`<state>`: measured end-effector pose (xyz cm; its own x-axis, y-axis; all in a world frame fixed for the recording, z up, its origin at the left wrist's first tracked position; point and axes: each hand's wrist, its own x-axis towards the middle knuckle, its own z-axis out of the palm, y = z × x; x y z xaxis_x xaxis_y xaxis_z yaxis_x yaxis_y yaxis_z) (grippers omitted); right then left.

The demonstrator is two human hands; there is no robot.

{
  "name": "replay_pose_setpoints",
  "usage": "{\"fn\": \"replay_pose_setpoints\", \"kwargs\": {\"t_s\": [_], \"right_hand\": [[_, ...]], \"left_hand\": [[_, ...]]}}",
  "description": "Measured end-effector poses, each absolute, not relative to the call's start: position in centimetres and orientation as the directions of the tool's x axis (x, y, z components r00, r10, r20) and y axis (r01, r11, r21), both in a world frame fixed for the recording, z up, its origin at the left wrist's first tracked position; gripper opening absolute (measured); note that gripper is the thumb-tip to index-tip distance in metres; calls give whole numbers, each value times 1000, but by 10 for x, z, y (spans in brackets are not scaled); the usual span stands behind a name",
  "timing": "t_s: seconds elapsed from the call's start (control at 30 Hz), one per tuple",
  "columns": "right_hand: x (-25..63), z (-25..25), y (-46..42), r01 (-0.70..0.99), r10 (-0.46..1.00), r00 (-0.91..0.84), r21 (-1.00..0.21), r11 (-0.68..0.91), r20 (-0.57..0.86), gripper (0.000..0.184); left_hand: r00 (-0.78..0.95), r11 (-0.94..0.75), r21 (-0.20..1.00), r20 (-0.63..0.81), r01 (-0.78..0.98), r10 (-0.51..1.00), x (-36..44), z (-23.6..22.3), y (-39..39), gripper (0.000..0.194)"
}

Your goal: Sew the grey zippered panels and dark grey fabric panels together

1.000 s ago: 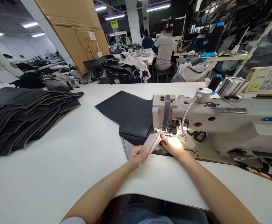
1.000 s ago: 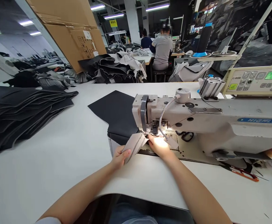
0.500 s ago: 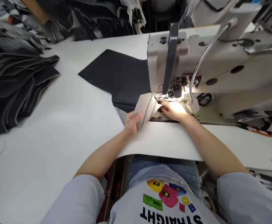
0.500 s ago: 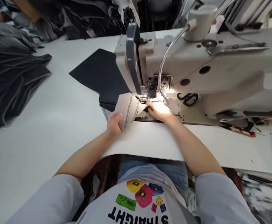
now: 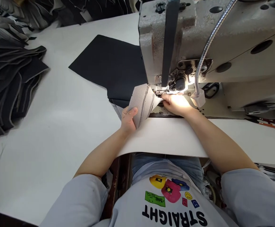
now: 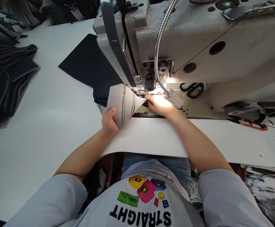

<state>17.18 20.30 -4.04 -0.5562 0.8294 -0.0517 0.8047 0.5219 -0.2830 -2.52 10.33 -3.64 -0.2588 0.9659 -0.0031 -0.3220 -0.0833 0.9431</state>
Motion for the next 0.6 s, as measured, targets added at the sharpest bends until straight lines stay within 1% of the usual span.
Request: {"fn": "replay_pose_setpoints", "kwargs": {"t_s": [0.2,0.37,0.5,0.6], "right_hand": [[169,-41,204,804,824,-563,-274,527,-67,28],[171,-39,204,800,818,-570,-279,532,-74,28],[167,-39,204,818,836,-544,-267,510,-69,27],[162,-43,201,845,863,-501,-252,472,-66,27]], "left_hand": [[-286,-105,953,20,-285,958,-23,-37,104,40],[-304,-138,943,41,-304,952,-23,-36,103,38],[-300,-139,944,45,-299,953,-22,-35,103,36],[-326,-133,953,38,-273,945,-23,-41,104,40]]}}
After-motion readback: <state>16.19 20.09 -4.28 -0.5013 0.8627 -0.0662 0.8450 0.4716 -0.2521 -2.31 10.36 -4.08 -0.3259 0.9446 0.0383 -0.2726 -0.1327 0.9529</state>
